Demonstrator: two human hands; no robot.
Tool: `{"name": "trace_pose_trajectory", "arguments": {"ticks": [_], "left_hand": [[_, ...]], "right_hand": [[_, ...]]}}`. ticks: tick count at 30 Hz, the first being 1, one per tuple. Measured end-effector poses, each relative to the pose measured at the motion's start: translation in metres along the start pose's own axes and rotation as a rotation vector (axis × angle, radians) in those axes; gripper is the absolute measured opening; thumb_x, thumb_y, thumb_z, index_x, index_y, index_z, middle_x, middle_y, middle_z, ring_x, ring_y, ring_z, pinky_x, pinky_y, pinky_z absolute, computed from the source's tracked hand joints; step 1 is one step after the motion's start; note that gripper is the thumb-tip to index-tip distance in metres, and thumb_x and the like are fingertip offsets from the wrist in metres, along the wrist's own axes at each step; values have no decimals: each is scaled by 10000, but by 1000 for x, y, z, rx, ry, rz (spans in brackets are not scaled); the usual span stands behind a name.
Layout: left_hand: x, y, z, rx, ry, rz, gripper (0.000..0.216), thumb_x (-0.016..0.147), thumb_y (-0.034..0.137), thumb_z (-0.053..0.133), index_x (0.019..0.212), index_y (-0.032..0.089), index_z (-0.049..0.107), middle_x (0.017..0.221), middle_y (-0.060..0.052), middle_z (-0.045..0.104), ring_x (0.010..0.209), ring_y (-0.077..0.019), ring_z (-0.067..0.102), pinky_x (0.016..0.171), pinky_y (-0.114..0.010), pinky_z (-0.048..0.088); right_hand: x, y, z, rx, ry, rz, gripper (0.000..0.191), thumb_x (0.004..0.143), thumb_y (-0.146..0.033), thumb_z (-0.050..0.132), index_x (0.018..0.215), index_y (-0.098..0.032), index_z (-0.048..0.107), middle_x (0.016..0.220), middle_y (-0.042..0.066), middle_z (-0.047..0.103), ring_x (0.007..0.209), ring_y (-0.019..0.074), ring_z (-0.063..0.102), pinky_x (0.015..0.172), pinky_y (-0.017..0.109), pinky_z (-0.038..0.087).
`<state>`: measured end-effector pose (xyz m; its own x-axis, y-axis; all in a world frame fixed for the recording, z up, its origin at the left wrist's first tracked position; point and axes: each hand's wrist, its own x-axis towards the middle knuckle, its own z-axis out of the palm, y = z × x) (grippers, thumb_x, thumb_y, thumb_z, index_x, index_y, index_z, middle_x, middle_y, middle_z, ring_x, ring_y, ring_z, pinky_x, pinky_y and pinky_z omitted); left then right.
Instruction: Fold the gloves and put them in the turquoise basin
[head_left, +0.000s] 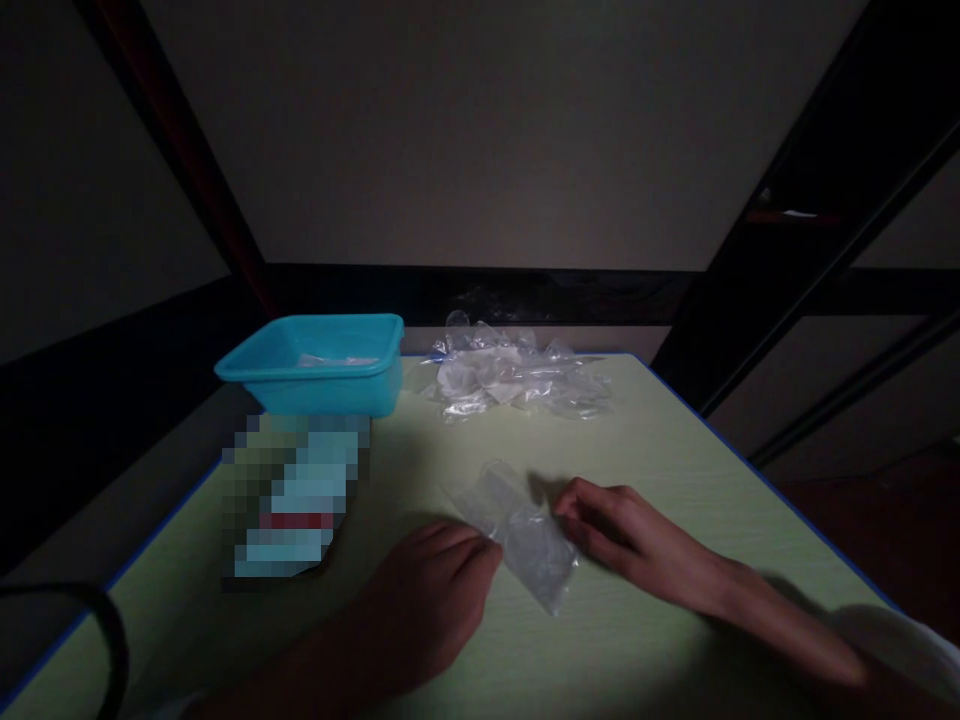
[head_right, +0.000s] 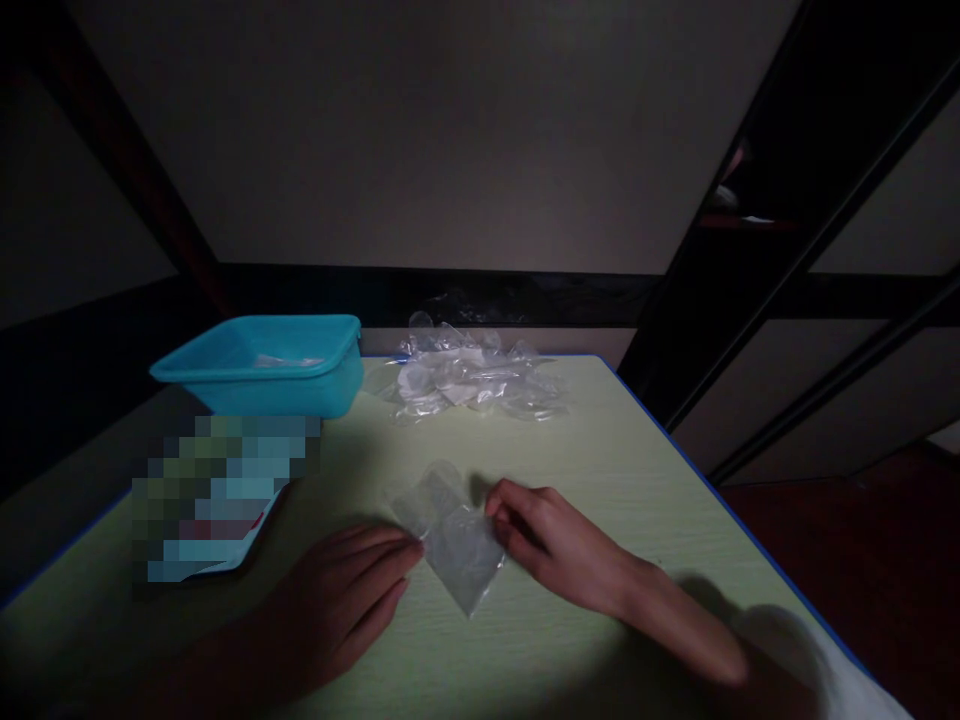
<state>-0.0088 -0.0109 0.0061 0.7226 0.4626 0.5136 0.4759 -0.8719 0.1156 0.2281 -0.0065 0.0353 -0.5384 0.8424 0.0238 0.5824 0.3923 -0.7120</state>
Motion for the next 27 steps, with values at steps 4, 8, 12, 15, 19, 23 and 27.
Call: {"name": "trace_pose_trajectory", "arguments": {"ticks": [4,8,12,15,19,23,27], "left_hand": [[3,1,-2,10,13,-14,268,817,47,359,867,136,608,809,-90,694,712,-183,644,662,-298,553],[1,-4,0,40,-1,-38,283,812,41,373,968,112,598,895,-107,699,803,-201,656,727,-324,559],[-4,-7,4,61,-26,-74,294,821,55,394,1039,114,582,1036,-127,673,938,-222,631,811,-360,542],[-6,-4,5,-24,-69,-49,293,833,82,408,1070,117,577,1131,-134,635,1043,-225,583,881,-370,512],[-5,2,0,-128,-181,25,309,871,143,435,1151,97,557,1237,-133,584,1156,-222,519,973,-359,454],[-1,4,-8,-141,-347,45,466,843,212,532,1268,32,471,1371,-183,441,1273,-260,406,1026,-392,400],[2,4,-12,-172,-498,35,668,792,302,618,1341,14,371,1430,-209,311,1322,-287,312,1044,-427,364]], "right_hand": [[-2,-3,2,17,-81,-39,87,859,-141,427,811,-194,476,702,-16,519,611,105,480,545,221,385],[-4,-1,4,-47,-108,-109,118,830,-85,444,811,-191,494,730,-12,528,639,108,499,568,225,401],[-4,1,-1,-218,-59,-181,152,837,-96,439,886,-175,558,782,21,534,697,143,518,614,269,436],[-3,1,-6,-263,-111,-242,266,855,-97,423,1046,-167,593,869,55,548,774,162,539,661,288,460],[-2,3,-9,-242,-151,-270,280,862,-82,416,1016,-168,633,864,59,560,798,163,541,684,282,463],[-2,6,-12,-254,-156,-262,243,882,-102,401,917,-154,636,823,54,565,779,163,535,675,286,456],[-2,9,-15,-213,-181,-276,223,864,-87,421,837,-154,632,807,46,570,758,150,536,664,276,450]]}}
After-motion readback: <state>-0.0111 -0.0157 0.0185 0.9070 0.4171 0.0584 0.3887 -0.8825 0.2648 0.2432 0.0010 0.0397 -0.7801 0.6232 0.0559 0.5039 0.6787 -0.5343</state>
